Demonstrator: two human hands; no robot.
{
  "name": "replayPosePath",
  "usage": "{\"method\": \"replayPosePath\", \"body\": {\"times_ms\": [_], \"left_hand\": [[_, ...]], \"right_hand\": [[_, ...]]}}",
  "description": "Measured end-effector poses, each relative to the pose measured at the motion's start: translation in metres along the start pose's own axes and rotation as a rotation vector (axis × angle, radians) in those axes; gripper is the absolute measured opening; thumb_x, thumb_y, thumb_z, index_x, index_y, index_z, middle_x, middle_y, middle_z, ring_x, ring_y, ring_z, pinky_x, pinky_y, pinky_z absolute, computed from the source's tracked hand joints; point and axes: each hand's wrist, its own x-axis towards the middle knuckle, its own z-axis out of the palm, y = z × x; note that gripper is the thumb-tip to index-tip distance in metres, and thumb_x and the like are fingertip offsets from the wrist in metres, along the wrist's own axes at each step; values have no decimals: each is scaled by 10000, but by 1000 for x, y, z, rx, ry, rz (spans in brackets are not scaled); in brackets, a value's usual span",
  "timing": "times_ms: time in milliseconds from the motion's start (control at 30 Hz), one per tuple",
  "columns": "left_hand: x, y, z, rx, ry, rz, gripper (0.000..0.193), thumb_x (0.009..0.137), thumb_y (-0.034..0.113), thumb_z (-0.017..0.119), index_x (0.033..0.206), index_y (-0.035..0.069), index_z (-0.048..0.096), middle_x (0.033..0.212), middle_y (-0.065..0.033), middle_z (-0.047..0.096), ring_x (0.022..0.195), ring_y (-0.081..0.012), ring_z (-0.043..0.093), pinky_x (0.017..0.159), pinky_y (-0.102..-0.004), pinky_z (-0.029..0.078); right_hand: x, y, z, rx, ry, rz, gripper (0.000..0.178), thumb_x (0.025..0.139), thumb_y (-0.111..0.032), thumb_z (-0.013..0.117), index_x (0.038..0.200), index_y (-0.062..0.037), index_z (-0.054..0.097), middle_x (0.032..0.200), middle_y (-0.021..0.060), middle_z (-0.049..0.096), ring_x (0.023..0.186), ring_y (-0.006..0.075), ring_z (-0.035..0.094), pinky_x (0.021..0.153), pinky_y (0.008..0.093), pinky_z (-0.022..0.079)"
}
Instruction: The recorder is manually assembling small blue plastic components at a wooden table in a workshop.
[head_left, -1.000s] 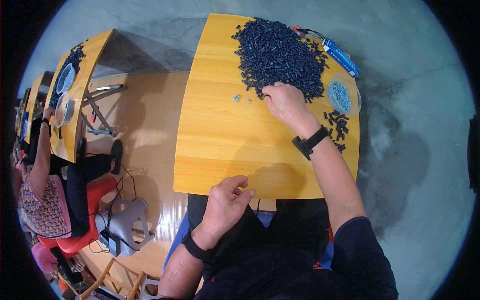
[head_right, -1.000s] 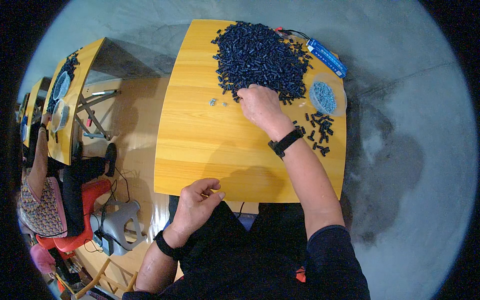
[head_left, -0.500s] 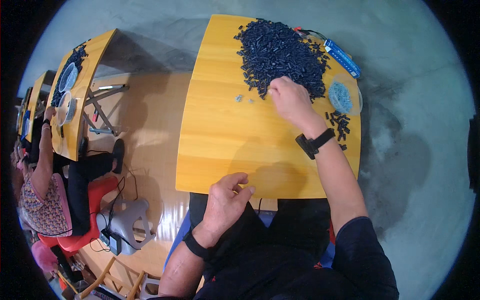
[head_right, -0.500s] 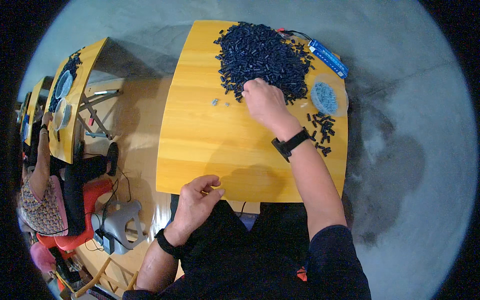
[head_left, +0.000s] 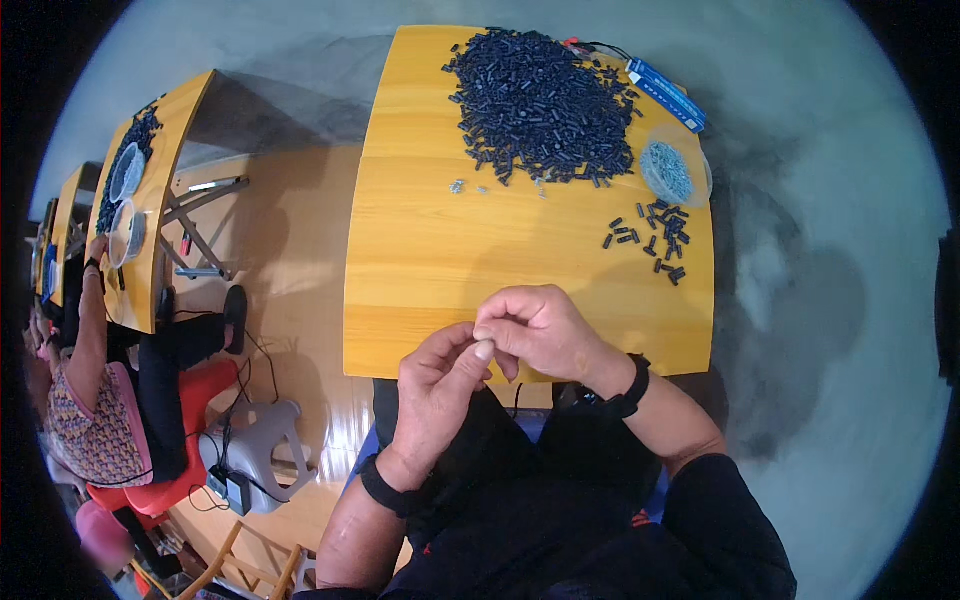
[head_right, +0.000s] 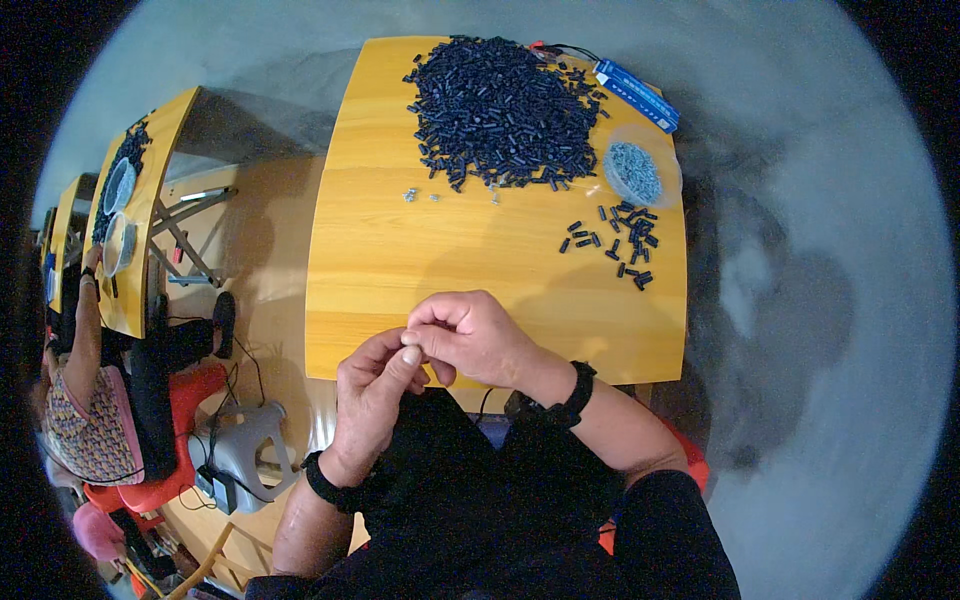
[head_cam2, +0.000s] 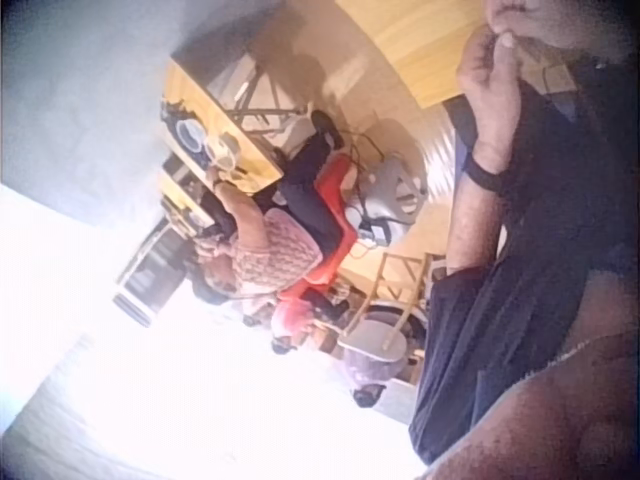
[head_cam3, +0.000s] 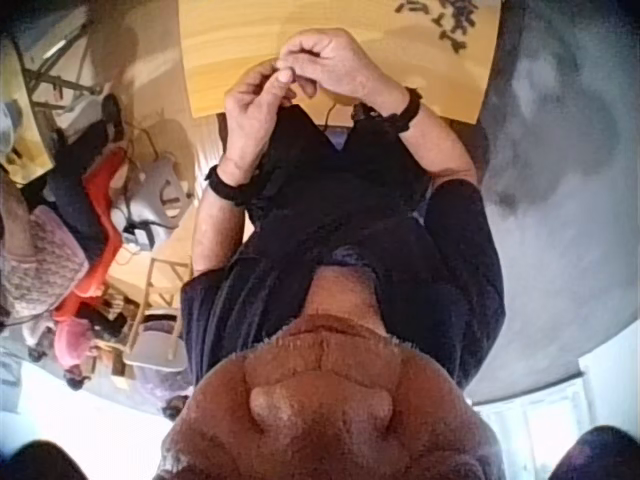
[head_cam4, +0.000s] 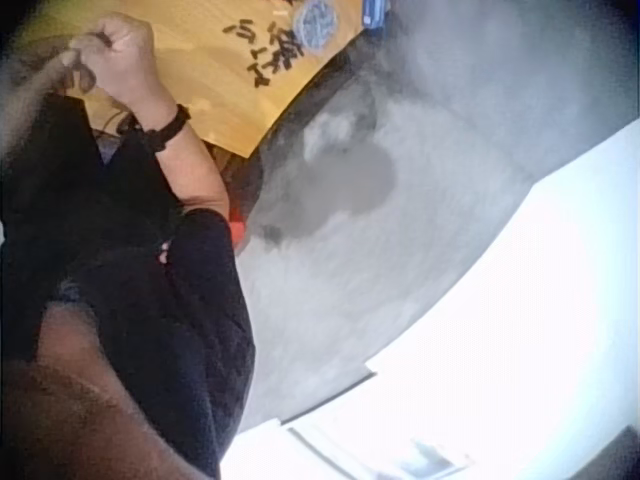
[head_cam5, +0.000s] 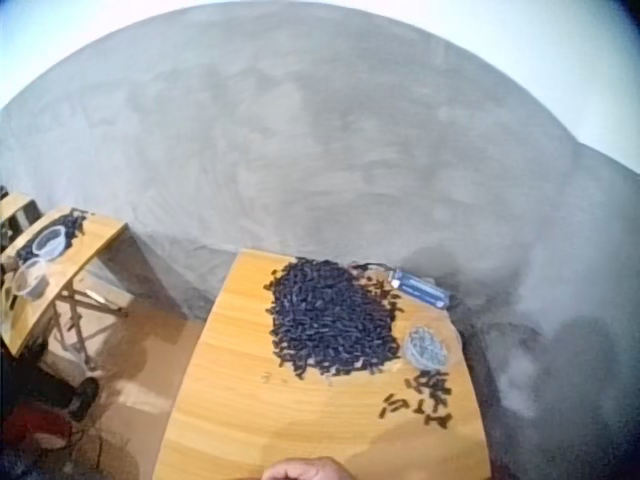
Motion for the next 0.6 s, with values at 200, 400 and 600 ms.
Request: {"method": "replayPosePath", "body": {"times_ms": [200, 400, 600], "left_hand": [[-5, -2, 0, -55, -104, 31, 190, 880, 61, 666, 1037, -44, 644, 861, -55, 675, 762, -99, 605, 695, -227, 494], [-6, -7, -2, 114, -108, 160, 134, 843, 1, 686, 975, -21, 668, 856, -42, 679, 785, -86, 609, 707, -225, 496], [-3, -7, -5, 215, -153, 214, 94, 841, -13, 682, 933, -18, 664, 829, -54, 682, 770, -95, 628, 691, -229, 511]], "right_hand": [[-16, 5, -4, 317, -48, 66, 102, 910, -64, 613, 853, -12, 546, 696, 68, 625, 463, 100, 574, 423, 218, 476], [-21, 6, -7, 287, -61, 93, 116, 877, -54, 653, 843, -15, 549, 689, 83, 645, 445, 100, 567, 411, 229, 481], [-27, 5, -3, 240, 4, 90, 139, 915, -117, 617, 854, -1, 574, 643, 66, 614, 450, 112, 578, 407, 260, 507]]}}
